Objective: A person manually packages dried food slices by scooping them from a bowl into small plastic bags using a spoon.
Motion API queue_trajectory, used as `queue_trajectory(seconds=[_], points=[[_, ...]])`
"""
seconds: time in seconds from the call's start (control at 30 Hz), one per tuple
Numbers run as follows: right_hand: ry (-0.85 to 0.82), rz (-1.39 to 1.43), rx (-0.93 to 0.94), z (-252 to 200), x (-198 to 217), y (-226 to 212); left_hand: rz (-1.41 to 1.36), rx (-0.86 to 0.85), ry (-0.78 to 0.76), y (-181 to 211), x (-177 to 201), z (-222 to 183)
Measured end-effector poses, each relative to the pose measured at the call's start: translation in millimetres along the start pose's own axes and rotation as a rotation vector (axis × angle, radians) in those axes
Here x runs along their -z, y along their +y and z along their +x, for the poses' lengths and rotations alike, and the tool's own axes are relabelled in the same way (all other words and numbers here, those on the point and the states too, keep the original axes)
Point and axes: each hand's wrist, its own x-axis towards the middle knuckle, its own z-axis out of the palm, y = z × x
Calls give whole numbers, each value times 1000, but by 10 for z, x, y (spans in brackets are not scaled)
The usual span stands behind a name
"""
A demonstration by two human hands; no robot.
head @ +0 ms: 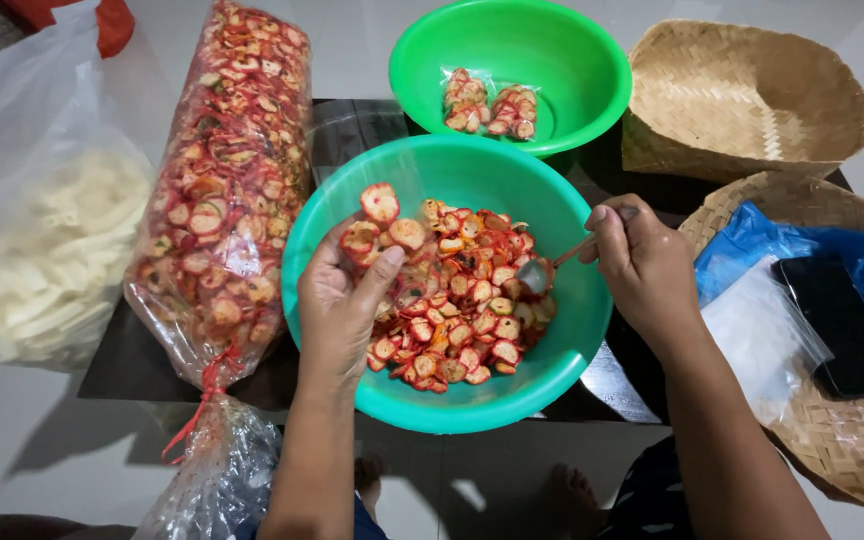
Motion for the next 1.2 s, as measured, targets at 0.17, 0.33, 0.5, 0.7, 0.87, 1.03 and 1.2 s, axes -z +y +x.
queue_trajectory(seconds=[0.17, 0.33, 0.5, 0.7, 0.87, 1.03, 1.2], points=[[-101, 71, -51, 28, -90, 45, 7, 7, -4, 47, -39, -19], [-163, 196, -105, 102, -14, 94, 15, 15, -18, 44, -15, -17], [-177, 400, -108, 117, 20, 90, 22, 30, -54, 75, -22, -29], [-176, 559, -168, 147, -40, 256, 19, 56, -90, 157, -38, -54], [-111, 625, -211, 108, -24, 206, 29, 90, -141, 164, -26, -61], [-112, 643, -221, 82, 222, -67, 110, 154, -195, 61, 51, -9], [-15, 676, -248, 54, 603, -246, 48, 331, -429, 339, -33, -107]])
